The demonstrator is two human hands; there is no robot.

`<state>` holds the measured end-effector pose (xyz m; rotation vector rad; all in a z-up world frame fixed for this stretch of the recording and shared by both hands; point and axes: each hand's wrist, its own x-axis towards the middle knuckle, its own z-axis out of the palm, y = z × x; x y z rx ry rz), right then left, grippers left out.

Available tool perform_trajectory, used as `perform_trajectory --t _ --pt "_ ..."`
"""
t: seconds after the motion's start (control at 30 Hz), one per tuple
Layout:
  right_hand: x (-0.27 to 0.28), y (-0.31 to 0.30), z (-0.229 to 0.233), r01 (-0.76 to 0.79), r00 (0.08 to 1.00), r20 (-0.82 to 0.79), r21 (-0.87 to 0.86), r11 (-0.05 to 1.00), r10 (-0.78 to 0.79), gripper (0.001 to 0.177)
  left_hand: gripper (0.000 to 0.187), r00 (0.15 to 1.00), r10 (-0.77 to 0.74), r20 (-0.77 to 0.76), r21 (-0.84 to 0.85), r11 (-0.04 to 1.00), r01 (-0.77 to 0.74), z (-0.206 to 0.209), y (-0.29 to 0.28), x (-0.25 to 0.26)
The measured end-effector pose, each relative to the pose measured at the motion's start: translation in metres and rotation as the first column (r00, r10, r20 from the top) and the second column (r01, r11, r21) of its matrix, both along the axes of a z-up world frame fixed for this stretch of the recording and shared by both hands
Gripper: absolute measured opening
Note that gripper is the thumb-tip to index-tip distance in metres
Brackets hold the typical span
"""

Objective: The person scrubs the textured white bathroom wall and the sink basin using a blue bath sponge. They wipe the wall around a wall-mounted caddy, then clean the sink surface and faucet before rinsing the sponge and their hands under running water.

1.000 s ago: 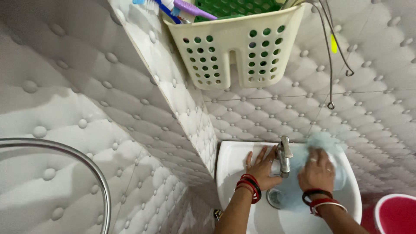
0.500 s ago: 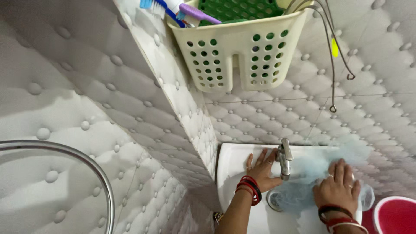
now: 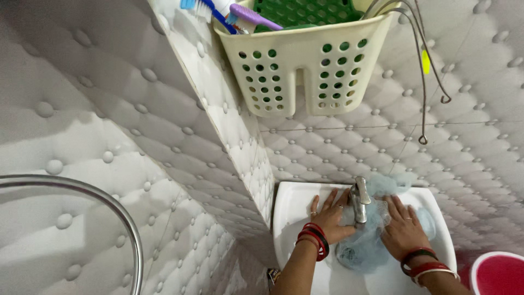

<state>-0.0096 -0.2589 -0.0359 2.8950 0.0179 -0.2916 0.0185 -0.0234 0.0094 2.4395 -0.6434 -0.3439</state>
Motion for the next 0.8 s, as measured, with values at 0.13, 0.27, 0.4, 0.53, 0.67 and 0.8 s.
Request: perform_trajectory --t 0.13,0.27,0.4,0.53,0.67,0.8 --pt "-0.007 -0.011 -0.001 0.165 0.936 0.259 0.281 0.945 -0.240 0.059 0.117 1.000 0.010 -0.027 0.042 0.999 -0.008 0.000 -0.004 0.002" --pt "0.000 0.007 -0.005 0.149 0.985 -0.091 0.005 0.989 -0.148 0.032 0.113 1.000 0.004 -0.019 0.049 0.999 -0.003 -0.002 -0.001 -0.004" --pt "-0.006 -0.003 0.001 -0.092 0.964 0.266 0.281 0.955 0.015 0.083 0.113 0.999 0.015 -0.034 0.040 0.999 -0.013 0.005 -0.002 -0.003" --pt "-0.024 -0.005 0.014 0.216 0.911 0.302 0.232 0.949 -0.281 0.077 0.114 1.000 0.002 -0.023 0.025 1.000 -0.002 0.007 -0.002 -0.001" --pt "-0.013 0.013 0.003 0.305 0.875 0.330 0.196 0.932 -0.355 0.090 0.112 1.000 0.009 -0.012 0.028 1.000 -0.009 0.008 -0.003 -0.003" --pt "-0.009 0.012 0.011 0.077 0.987 0.138 0.012 0.997 -0.078 0.077 0.111 1.000 0.007 -0.006 0.026 1.000 -0.007 0.009 -0.001 -0.002"
